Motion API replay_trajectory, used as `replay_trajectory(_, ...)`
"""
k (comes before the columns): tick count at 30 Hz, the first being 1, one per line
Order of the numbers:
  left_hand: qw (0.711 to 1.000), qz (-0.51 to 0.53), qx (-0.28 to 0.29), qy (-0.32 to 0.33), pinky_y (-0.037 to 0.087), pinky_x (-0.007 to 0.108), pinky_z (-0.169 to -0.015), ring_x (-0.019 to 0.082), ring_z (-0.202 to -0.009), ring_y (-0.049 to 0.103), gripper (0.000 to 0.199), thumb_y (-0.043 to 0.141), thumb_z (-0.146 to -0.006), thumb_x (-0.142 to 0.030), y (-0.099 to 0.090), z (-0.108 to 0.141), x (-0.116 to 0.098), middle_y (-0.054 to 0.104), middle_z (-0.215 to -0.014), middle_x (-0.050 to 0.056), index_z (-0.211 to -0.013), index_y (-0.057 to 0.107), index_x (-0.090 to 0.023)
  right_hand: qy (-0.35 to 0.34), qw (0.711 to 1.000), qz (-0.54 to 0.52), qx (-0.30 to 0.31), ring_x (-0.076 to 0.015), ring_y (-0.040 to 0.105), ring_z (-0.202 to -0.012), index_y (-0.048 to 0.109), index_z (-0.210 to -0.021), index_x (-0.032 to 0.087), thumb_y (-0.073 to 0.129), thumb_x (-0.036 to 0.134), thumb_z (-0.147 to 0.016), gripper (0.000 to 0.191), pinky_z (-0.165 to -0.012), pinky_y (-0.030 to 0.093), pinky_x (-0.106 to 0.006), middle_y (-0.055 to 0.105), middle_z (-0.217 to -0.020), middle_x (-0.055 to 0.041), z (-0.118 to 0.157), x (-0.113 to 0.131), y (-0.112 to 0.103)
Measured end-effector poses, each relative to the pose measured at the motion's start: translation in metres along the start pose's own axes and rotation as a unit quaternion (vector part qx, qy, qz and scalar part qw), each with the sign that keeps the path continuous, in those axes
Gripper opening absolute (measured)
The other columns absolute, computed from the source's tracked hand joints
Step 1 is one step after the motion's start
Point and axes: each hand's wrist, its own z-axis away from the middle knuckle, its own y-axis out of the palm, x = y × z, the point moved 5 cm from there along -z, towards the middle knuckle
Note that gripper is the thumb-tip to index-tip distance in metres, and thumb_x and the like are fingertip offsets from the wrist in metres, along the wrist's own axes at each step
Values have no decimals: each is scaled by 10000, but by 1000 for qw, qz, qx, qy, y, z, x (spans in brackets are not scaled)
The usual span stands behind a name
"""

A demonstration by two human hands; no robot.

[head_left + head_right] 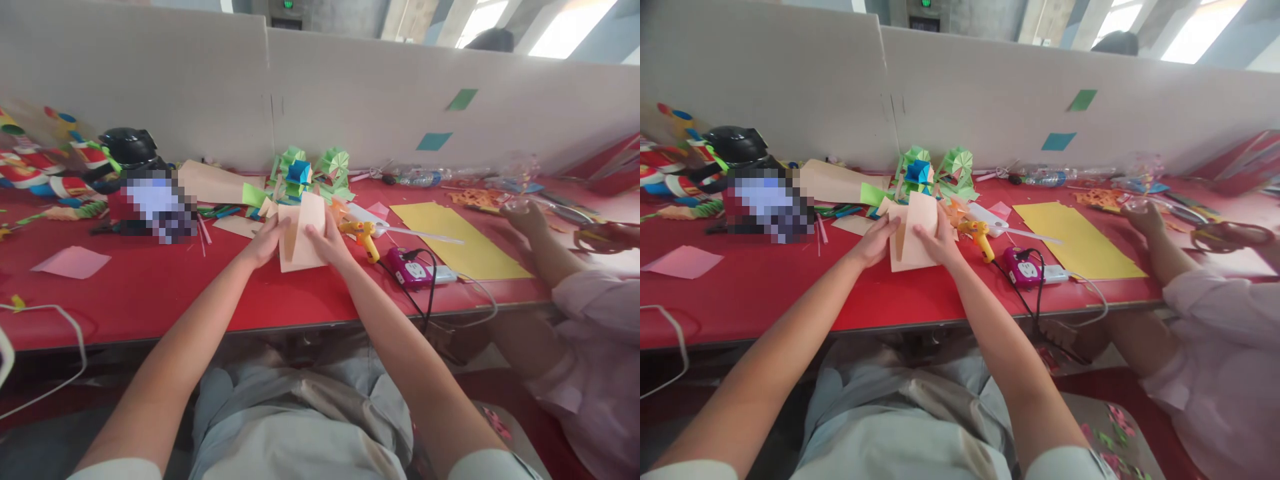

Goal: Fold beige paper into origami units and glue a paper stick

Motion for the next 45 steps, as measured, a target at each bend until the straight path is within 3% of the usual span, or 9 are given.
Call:
replay_trajectory(3, 1000, -12, -8, 28, 532, 431, -996, 330, -1196, 653, 596, 719, -807, -627, 10, 0, 4, 730, -1199, 111, -1225, 655, -206, -67, 996, 48, -44, -276, 156, -1571, 239, -1576, 195, 464, 710, -904, 875, -1281, 172, -459, 268, -1654, -124, -4, -3, 3)
replay_trajectory(5, 999, -7, -6, 46, 532, 425, -997, 333, -1196, 654, 615, 700, -816, -649, 14, 0, 2, 725, -1211, 121, -1233, 659, -200, -62, 995, 58, -45, -268, 114, -1581, 200, -1588, 184, 439, 674, -926, 857, -1288, 137, -467, 222, -1669, -125, -4, -6, 6)
replay_trajectory(8, 999, -11, -4, 46, 554, 431, -954, 336, -1137, 679, 624, 724, -802, -623, 14, 1, -1, 726, -1198, 139, -1236, 658, -180, -40, 998, 34, -25, -312, 325, -1503, 188, -1593, 230, 624, 608, -846, 943, -1221, 326, -502, 343, -1611, -140, -1, -6, 8)
replay_trajectory(11, 995, -71, -66, 32, 578, 421, -872, 326, -1024, 710, 580, 839, -710, -480, 3, 1, -3, 745, -1108, 142, -1160, 680, -150, 3, 999, -46, 1, -324, 586, -1273, 318, -1539, 266, 768, 553, -734, 967, -1039, 529, -481, 583, -1412, -136, 3, -1, 6)
replay_trajectory(15, 991, -86, -91, 43, 574, 406, -873, 303, -987, 715, 494, 851, -682, -387, -5, 2, -6, 753, -1069, 135, -1082, 702, -137, 73, 986, -139, 60, -304, 706, -1040, 606, -1291, 222, 818, 519, -678, 713, -904, 590, -453, 737, -1146, -101, 4, 1, 9)
replay_trajectory(19, 992, -91, -87, 22, 575, 407, -841, 299, -938, 722, 501, 861, -660, -387, -6, 2, -6, 760, -1010, 128, -1066, 706, -138, 107, 980, -158, 60, -283, 733, -921, 701, -1062, 178, 861, 478, -617, 560, -849, 589, -429, 769, -981, -92, 4, -3, 8)
replay_trajectory(24, 983, -86, -152, 49, 564, 370, -824, 255, -884, 719, 558, 911, -561, -372, -17, 0, -7, 761, -957, 102, -1013, 679, -143, 117, 981, -154, 33, -270, 729, -871, 701, -966, 176, 901, 494, -522, 581, -838, 582, -420, 775, -950, -78, 6, -1, 5)
replay_trajectory(34, 989, -59, -133, 37, 576, 401, -819, 262, -833, 729, 595, 937, -528, -385, -16, -1, -7, 780, -899, 110, -1002, 686, -128, 145, 974, -169, 32, -276, 733, -892, 715, -927, 173, 880, 445, -611, 448, -845, 588, -426, 772, -952, -96, 5, -6, 6)
replay_trajectory(45, 987, -66, -133, 54, 591, 349, -757, 252, -815, 742, 457, 908, -587, -398, -20, -2, -7, 786, -846, 103, -917, 746, -126, 94, 989, -116, -9, -260, 728, -812, 744, -915, 177, 895, 457, -572, 467, -757, 586, -383, 780, -895, -71, 0, -15, -2)
